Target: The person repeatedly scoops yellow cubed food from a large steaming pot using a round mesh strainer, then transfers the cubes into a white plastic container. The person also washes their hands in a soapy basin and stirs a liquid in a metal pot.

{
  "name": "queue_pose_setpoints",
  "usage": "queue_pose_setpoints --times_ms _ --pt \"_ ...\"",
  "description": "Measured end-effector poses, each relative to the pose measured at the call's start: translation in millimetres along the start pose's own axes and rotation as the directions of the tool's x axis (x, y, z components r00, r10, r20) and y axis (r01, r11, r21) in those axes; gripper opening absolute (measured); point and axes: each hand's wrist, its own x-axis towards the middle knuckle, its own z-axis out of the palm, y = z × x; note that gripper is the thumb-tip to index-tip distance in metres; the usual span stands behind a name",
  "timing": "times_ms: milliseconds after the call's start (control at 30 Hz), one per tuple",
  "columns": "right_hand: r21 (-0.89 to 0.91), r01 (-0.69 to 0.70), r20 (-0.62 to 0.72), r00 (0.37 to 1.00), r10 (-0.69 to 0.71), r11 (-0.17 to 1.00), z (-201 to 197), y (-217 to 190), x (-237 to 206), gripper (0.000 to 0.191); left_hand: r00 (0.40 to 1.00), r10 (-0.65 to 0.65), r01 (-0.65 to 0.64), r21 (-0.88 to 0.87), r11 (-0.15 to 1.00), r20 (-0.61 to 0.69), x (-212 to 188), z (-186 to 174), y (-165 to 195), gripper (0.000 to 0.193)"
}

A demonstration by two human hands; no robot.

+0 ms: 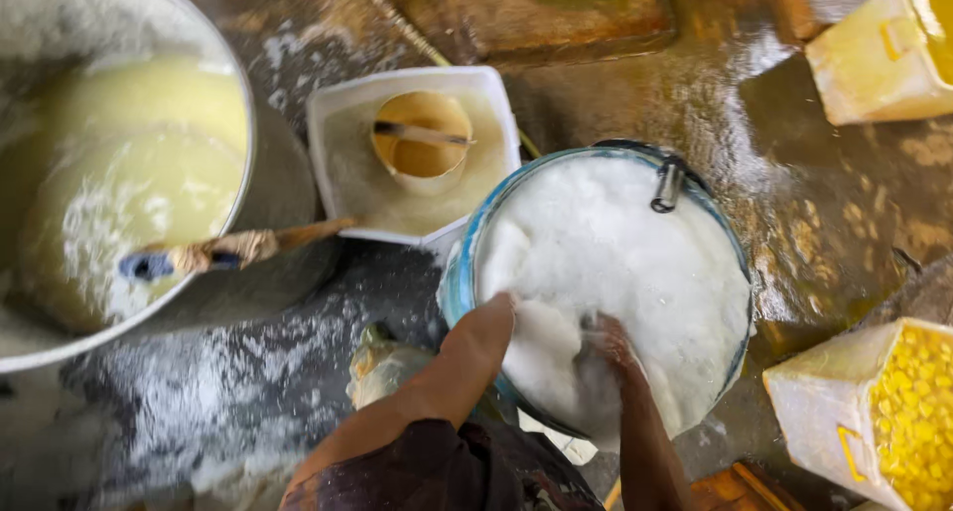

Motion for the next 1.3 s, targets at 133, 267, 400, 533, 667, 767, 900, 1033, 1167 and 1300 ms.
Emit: queue_pose_setpoints --times_ms 133,267,400,533,667,767,900,1033,1167,1300 --pt "-0.073 0.054 0.022 0.998 -0.052 0.996 -1.2 -7.2 10.1 0.033 0.953 0.247 -0.289 0.291 0.912 0.173 60.2 15.9 8.3 0.023" --pt "-0.357 0.100 -0.019 0.993 -0.114 0.929 -32.9 -34.2 1.9 0.032 0.822 0.521 -0.568 0.398 0.720 0.230 118.1 1.7 -17.8 0.020" --pt "-0.608 0.344 -0.222 0.791 -0.569 0.716 -61.5 -95.7 -9.0 0.032 0.548 0.807 -0.645 0.503 0.575 -0.221 132.2 -89.6 -84.3 0.017" --pt "-0.431 0.780 -0.170 0.423 -0.890 0.454 3.7 -190.3 21.5 0.030 0.400 0.647 -0.381 0.524 0.762 -0.650 57.4 -202.8 -198.7 0.022" --pt "-0.279 0.919 0.066 0.308 -0.949 0.279 143.6 -278.0 49.1 0.038 0.555 0.109 0.034 0.154 0.988 -0.825 -63.9 -249.4 -329.2 0.037" --pt "-0.208 0.949 0.194 0.276 -0.941 0.236 247.6 -336.5 47.1 0.047 0.354 0.009 0.130 0.059 0.990 -0.935 -138.9 -238.0 -421.5 0.033" --pt "-0.156 0.977 0.290 0.187 -0.939 0.146 380.2 -404.6 35.5 0.066 0.169 -0.482 0.157 -0.459 0.874 -0.860 -216.8 -198.0 -523.1 0.047" --pt "-0.280 0.957 0.378 0.186 -0.907 0.079 443.3 -427.2 53.9 0.086 0.328 -0.473 0.650 -0.167 0.741 -0.818 -252.1 -174.9 -569.7 0.021" --pt "-0.334 0.925 0.387 0.311 -0.868 0.183 462.3 -425.5 66.9 0.092 0.401 -0.476 0.626 -0.145 0.766 -0.783 -267.3 -171.7 -580.6 0.019" --pt "-0.362 0.901 0.356 0.371 -0.858 0.240 464.9 -431.4 61.4 0.092 0.378 -0.459 0.514 -0.230 0.827 -0.804 -269.8 -194.4 -576.3 0.016"
